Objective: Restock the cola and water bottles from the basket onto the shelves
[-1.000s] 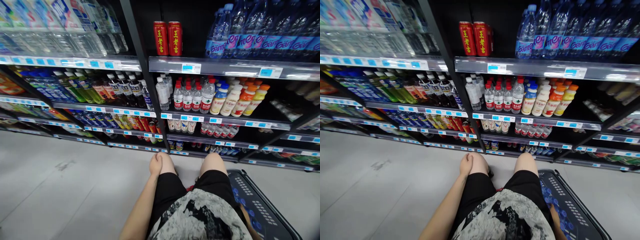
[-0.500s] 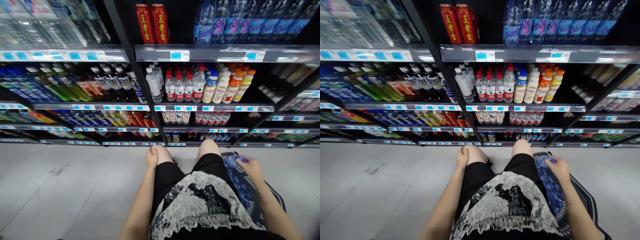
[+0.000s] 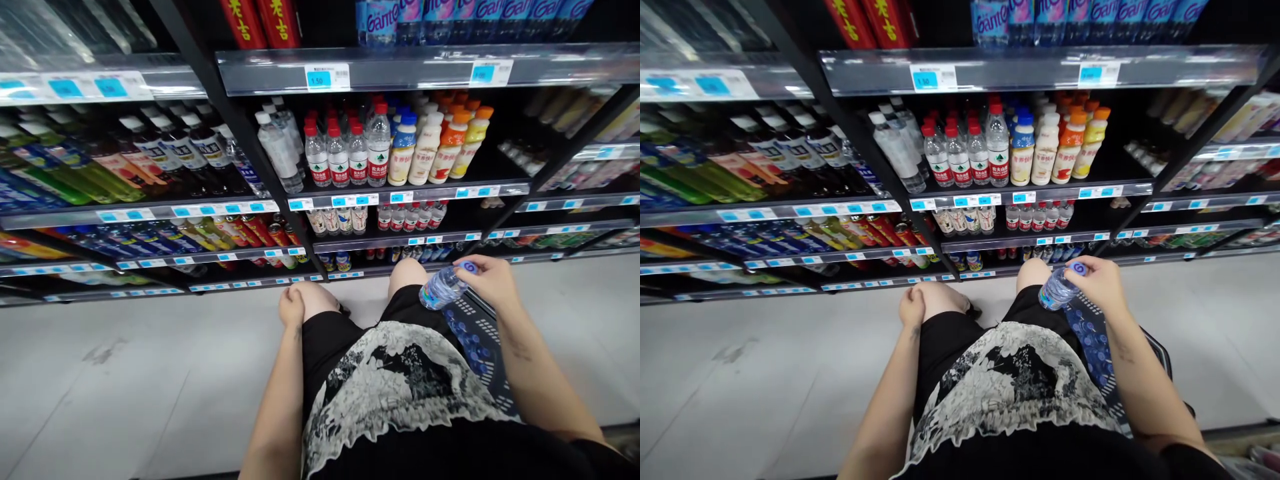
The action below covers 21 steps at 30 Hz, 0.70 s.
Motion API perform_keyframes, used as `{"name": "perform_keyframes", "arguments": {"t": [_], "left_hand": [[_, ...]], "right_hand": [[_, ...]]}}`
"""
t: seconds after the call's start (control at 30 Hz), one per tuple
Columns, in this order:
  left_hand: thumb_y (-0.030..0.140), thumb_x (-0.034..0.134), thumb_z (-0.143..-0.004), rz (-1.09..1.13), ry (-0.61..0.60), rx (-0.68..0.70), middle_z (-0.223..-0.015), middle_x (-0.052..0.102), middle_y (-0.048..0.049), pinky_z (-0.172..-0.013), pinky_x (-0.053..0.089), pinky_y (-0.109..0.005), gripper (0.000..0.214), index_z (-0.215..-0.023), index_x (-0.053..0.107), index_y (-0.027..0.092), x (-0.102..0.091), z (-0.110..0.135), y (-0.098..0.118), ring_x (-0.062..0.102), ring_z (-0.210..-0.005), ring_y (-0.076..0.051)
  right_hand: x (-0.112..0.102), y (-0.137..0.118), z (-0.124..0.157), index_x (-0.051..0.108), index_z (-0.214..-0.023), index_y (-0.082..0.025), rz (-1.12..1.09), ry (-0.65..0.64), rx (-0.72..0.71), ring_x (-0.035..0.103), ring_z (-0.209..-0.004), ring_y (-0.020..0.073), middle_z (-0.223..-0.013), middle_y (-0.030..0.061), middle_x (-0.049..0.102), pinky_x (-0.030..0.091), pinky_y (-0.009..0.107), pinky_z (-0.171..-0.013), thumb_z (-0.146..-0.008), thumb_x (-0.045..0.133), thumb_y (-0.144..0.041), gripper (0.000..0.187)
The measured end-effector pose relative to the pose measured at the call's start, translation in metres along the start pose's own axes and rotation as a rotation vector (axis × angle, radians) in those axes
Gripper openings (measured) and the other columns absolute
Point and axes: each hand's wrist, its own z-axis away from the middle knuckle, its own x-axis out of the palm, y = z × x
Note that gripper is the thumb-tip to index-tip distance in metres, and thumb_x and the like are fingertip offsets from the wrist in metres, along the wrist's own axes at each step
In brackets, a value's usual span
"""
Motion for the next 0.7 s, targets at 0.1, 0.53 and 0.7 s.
{"name": "perform_keyframes", "arguments": {"t": [0.1,0.53,0.7], "left_hand": [[0.036,0.047,-0.099,0.009,0.008,-0.014,-0.140,0.063,-0.0203,-0.114,0.044,-0.047,0.056,-0.148,0.053,0.011,0.000,-0.001,-0.002,0.057,-0.134,-0.035],[0.034,0.050,-0.099,0.050,0.026,-0.022,-0.139,0.064,-0.0200,-0.115,0.043,-0.045,0.054,-0.147,0.055,0.010,-0.001,-0.003,-0.009,0.057,-0.134,-0.034],[0.035,0.050,-0.099,0.053,0.028,-0.023,-0.139,0.064,-0.0207,-0.114,0.044,-0.048,0.054,-0.146,0.055,0.010,-0.002,-0.003,-0.009,0.058,-0.133,-0.035]], "right_hand": [[0.008,0.008,-0.001,0.081,-0.087,-0.016,-0.020,-0.107,-0.043,0.059,-0.061,0.0176,-0.074,0.0049,0.072,0.043,0.027,-0.057,-0.068,0.071,-0.047,0.038],[0.063,0.031,0.001,0.075,-0.085,-0.021,0.152,0.005,-0.288,0.063,-0.072,0.0185,-0.083,0.0027,0.071,0.045,0.031,-0.068,-0.086,0.068,-0.054,0.034],[0.071,0.032,-0.001,0.077,-0.083,-0.021,0.105,0.088,-0.300,0.064,-0.079,0.0218,-0.085,0.0059,0.066,0.049,0.035,-0.076,-0.086,0.070,-0.067,0.047]]}}
